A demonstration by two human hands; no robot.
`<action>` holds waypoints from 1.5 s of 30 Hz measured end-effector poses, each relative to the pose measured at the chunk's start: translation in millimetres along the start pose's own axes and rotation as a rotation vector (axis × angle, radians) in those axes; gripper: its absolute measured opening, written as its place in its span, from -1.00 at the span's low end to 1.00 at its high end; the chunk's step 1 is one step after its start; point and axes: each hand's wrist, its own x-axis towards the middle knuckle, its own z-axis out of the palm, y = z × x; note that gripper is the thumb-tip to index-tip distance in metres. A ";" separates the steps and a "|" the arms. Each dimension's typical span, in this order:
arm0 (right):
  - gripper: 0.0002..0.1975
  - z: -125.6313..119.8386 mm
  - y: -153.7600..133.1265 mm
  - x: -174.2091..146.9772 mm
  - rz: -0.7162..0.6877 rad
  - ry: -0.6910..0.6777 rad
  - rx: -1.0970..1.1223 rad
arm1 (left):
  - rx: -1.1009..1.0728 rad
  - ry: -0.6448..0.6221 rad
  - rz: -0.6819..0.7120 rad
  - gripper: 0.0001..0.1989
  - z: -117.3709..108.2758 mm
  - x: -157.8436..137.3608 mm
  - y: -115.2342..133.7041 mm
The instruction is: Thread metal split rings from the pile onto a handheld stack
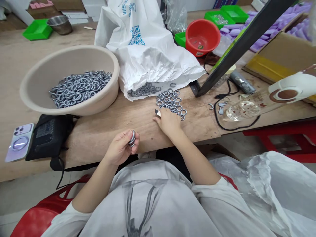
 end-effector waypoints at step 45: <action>-0.67 -5.9 21.9 -29.9 -0.058 0.082 0.156 | 0.044 -0.018 0.027 -0.58 -3.2 -1.8 -3.2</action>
